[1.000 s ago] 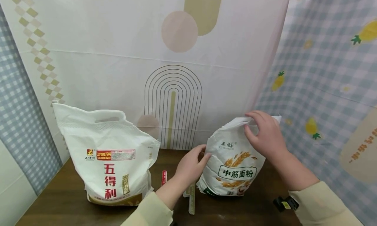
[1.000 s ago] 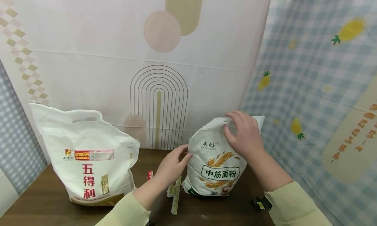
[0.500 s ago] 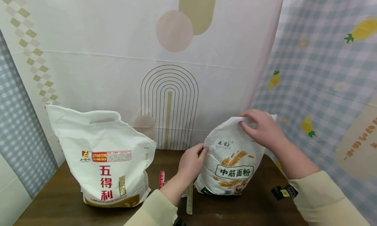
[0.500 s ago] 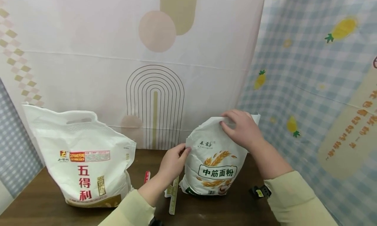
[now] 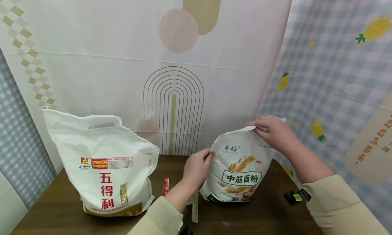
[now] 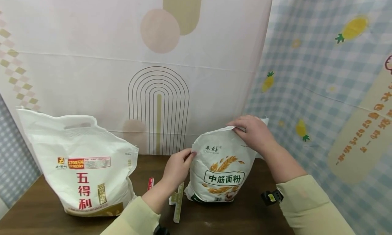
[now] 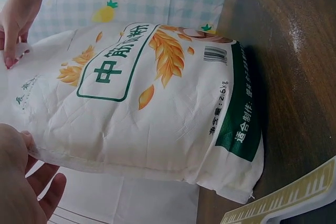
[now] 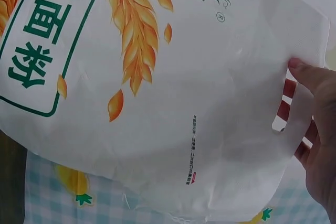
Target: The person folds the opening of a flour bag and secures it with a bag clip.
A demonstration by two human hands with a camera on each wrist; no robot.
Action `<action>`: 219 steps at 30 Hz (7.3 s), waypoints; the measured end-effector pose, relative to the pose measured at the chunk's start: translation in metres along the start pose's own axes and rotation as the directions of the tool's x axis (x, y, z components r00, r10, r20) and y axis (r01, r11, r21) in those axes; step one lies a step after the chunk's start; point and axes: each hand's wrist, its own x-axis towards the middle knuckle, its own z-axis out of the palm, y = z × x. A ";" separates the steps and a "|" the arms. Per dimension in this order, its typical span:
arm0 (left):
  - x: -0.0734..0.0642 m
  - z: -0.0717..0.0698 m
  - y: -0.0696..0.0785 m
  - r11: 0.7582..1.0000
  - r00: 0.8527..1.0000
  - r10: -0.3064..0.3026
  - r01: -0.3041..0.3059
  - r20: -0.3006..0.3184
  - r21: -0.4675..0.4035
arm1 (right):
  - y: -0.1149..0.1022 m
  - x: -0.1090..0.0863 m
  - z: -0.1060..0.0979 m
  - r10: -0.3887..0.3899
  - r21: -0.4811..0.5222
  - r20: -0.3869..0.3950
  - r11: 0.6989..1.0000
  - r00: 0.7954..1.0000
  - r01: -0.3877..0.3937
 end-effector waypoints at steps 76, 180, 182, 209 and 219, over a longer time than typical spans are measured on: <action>0.012 -0.002 0.015 0.946 0.975 -0.157 0.194 0.159 -0.258 | -0.029 0.009 -0.005 -0.005 -0.284 0.335 0.953 0.942 0.106; -0.055 -0.012 -0.059 0.722 0.829 -0.264 -0.169 0.493 0.671 | 0.012 -0.023 0.027 -0.313 -0.270 -0.111 0.923 0.943 0.275; -0.055 -0.012 -0.060 0.722 0.829 -0.263 -0.169 0.493 0.670 | 0.012 -0.023 0.027 -0.313 -0.271 -0.112 0.923 0.943 0.274; -0.046 -0.007 -0.066 0.847 0.833 -0.316 0.032 0.455 0.530 | 0.009 -0.024 0.024 -0.304 -0.275 -0.101 0.924 0.947 0.267; -0.050 -0.003 -0.061 0.781 0.852 -0.293 -0.050 0.435 0.623 | 0.009 -0.024 0.025 -0.298 -0.275 -0.098 0.925 0.950 0.262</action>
